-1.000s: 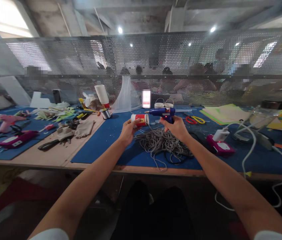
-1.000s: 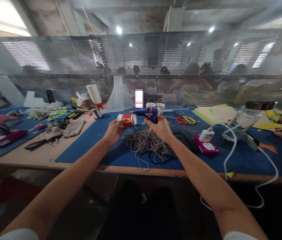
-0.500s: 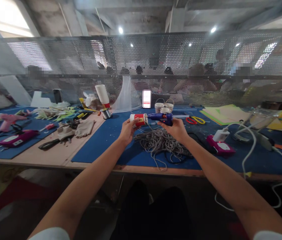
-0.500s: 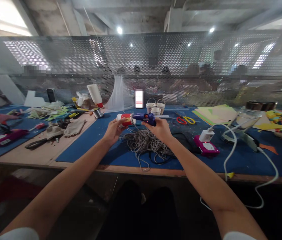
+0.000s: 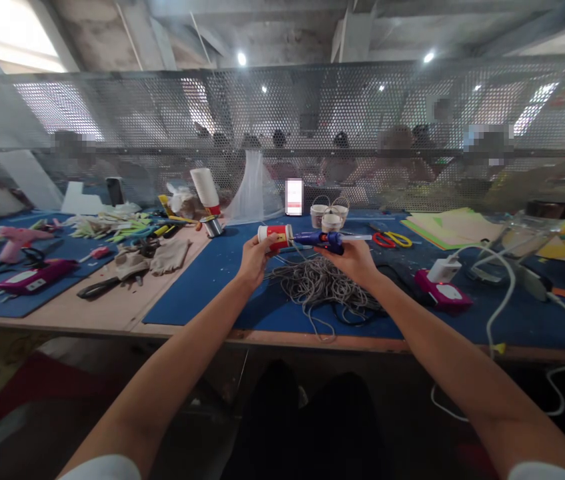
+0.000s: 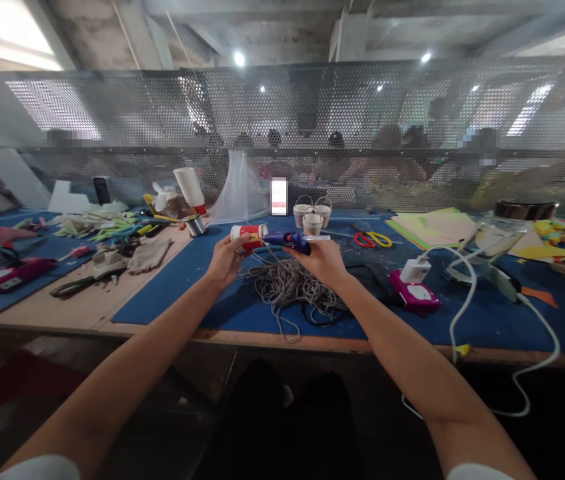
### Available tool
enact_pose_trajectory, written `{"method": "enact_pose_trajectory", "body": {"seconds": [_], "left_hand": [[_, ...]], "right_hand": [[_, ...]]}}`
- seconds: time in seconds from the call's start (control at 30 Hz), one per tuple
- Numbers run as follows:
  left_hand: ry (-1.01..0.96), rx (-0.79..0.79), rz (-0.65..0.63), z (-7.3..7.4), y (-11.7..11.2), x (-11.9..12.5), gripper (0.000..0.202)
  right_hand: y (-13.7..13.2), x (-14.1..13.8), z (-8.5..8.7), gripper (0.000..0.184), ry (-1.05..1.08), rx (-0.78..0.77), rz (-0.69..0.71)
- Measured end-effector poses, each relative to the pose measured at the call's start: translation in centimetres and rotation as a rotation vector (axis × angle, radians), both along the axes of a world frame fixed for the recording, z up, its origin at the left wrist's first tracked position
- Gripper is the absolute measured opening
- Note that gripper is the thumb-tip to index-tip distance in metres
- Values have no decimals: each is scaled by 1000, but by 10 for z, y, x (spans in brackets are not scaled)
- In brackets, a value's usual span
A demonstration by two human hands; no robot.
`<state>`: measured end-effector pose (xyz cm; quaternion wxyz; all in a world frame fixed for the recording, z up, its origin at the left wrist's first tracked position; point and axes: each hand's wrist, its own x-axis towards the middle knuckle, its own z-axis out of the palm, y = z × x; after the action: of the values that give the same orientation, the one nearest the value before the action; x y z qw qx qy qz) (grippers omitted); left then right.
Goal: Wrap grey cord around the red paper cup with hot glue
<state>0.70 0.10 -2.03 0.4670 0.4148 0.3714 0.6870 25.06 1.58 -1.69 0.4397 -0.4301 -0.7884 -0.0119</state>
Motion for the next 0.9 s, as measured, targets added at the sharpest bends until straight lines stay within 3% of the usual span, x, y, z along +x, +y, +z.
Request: {"method": "enact_pose_trajectory", "body": {"seconds": [0.9], "left_hand": [[24, 8, 10, 3, -4, 3, 31]], "right_hand": [[-4, 4, 6, 39, -165, 38, -38]]}}
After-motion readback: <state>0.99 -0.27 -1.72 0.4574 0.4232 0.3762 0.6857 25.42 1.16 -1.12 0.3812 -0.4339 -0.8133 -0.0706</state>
